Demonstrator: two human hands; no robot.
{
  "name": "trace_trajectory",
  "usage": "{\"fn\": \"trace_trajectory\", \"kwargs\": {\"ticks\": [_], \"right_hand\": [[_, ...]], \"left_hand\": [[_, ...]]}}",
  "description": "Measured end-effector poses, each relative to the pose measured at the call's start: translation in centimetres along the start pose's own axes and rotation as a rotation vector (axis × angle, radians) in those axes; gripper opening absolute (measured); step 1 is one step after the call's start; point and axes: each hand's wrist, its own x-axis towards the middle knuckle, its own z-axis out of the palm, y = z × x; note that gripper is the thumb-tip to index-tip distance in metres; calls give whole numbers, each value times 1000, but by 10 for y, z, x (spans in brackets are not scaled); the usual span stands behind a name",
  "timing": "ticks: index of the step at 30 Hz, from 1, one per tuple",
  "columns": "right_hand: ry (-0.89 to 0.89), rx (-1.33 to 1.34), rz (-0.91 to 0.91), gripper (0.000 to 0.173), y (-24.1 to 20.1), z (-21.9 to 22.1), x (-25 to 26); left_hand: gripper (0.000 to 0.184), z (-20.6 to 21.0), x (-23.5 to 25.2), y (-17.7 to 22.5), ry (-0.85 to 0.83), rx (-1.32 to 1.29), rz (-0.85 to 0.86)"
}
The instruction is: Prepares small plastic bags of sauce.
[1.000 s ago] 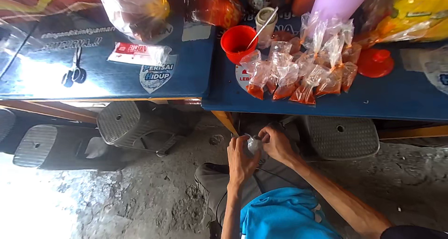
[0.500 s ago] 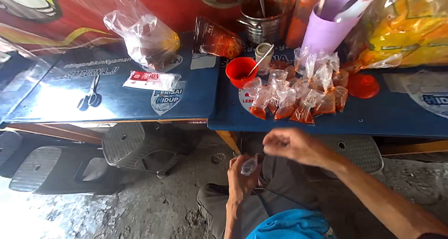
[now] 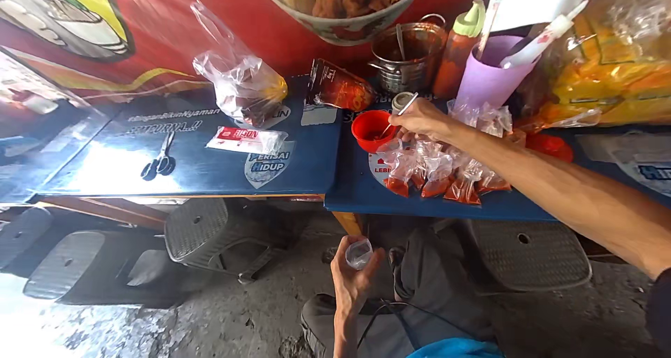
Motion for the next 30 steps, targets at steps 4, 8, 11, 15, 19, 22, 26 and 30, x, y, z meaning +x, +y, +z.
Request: {"fn": "trace_trajectory", "kwargs": {"ticks": [4, 8, 11, 15, 19, 22, 26, 30], "right_hand": [[69, 53, 60, 38, 0, 7, 13], [125, 64, -15, 32, 5, 12, 22], [155, 81, -88, 26, 11, 15, 23], [205, 70, -265, 24, 16, 15, 18], [263, 26, -439, 27, 2, 10, -7], [288, 34, -494, 27, -11, 8, -30], [280, 62, -607, 25, -20, 14, -63], [273, 112, -671, 23, -22, 24, -103]], "left_hand": [[31, 2, 0, -4, 1, -17, -5], [30, 1, -1, -6, 17, -21, -22], [29, -1, -2, -7, 24, -22, -34], [30, -3, 0, -8, 51, -10, -33], [30, -2, 9, -2, 84, -5, -37], [35, 1, 22, 9, 67, -59, -33], [48, 5, 37, 21, 18, -73, 5], [53, 11, 45, 35, 1, -92, -15]]}}
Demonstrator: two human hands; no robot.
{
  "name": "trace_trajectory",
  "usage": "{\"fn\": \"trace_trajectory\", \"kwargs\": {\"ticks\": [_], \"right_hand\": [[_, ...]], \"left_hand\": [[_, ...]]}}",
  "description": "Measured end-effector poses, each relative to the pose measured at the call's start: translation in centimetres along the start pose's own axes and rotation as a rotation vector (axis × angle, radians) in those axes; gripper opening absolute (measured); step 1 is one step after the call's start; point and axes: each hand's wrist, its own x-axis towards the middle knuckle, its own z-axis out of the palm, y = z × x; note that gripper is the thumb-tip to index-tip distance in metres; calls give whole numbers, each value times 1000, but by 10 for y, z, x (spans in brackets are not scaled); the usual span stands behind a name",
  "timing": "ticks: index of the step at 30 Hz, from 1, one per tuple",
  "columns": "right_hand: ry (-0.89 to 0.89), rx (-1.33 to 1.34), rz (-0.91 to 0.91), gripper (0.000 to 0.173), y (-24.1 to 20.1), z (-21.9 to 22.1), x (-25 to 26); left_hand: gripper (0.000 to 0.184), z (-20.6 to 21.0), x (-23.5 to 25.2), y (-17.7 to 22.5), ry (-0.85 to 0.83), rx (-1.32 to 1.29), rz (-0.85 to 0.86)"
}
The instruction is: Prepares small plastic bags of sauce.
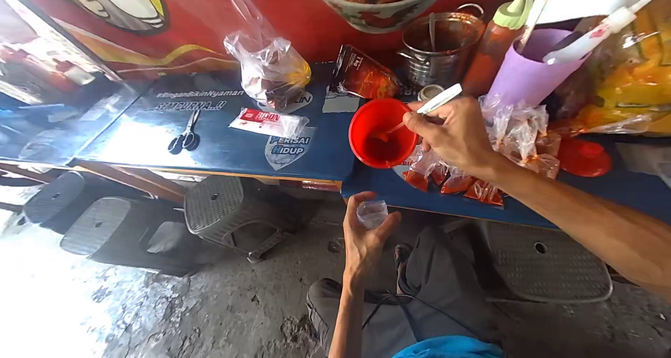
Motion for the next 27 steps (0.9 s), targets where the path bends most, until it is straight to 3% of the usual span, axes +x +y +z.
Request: {"fn": "trace_trajectory", "kwargs": {"ticks": [8, 27], "right_hand": [[23, 59, -179, 23, -9, 6, -46], [159, 49, -515, 26, 8, 13, -58]], "left_hand": [[56, 8, 4, 5, -27, -135, -3], [53, 22, 11, 9, -63, -254, -25]]}}
